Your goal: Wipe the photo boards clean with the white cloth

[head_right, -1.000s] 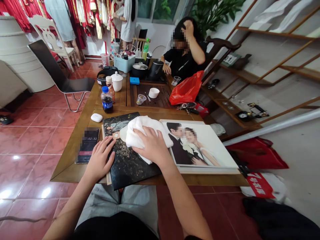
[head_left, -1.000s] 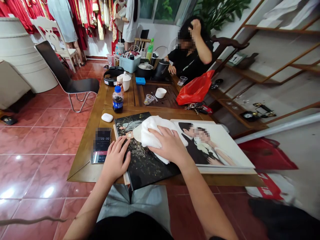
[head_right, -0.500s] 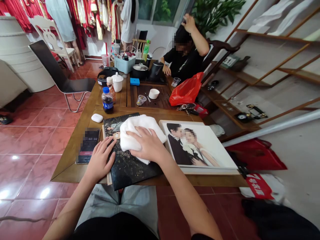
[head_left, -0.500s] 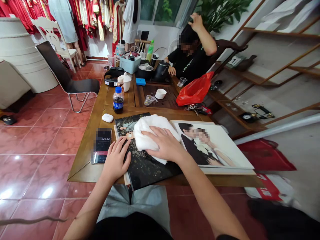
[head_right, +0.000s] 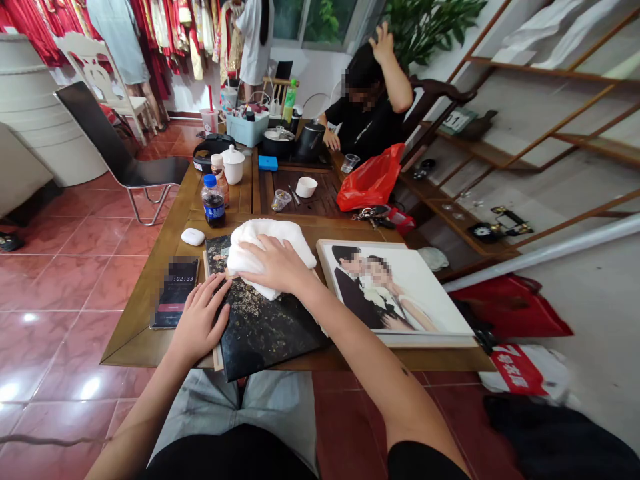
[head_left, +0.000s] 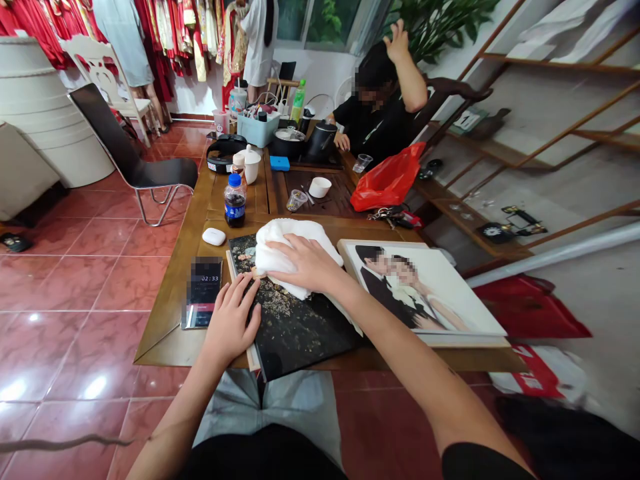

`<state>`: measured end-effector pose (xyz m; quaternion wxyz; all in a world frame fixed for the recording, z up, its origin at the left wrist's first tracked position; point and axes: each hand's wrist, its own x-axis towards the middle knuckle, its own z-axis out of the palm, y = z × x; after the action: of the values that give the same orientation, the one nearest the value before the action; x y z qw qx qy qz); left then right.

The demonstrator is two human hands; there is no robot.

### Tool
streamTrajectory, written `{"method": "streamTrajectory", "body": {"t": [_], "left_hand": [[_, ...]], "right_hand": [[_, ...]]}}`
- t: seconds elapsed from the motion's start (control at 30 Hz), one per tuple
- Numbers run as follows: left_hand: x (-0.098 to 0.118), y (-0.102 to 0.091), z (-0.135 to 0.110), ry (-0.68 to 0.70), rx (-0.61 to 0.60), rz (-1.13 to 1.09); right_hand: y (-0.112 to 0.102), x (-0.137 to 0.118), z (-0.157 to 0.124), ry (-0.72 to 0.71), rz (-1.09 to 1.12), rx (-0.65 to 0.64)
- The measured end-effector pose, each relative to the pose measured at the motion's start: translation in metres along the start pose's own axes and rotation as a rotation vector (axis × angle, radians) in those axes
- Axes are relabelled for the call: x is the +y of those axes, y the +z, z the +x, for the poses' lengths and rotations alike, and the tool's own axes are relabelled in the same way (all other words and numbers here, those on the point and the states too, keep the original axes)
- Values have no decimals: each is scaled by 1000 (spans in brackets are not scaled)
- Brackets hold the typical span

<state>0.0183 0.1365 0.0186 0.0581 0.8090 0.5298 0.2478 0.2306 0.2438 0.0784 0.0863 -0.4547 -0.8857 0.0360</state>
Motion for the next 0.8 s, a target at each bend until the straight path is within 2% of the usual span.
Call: {"method": "streamTrajectory", "body": {"t": [0.2, 0.37, 0.8], "left_hand": [[-1, 1, 0, 9, 1, 19], [-1, 1, -1, 3, -2, 24], [0, 0, 0, -11, -6, -1]], "right_hand": [[6, -21, 27, -103, 19, -33], [9, -26, 33, -140, 17, -42], [5, 24, 5, -25, -37, 16]]}}
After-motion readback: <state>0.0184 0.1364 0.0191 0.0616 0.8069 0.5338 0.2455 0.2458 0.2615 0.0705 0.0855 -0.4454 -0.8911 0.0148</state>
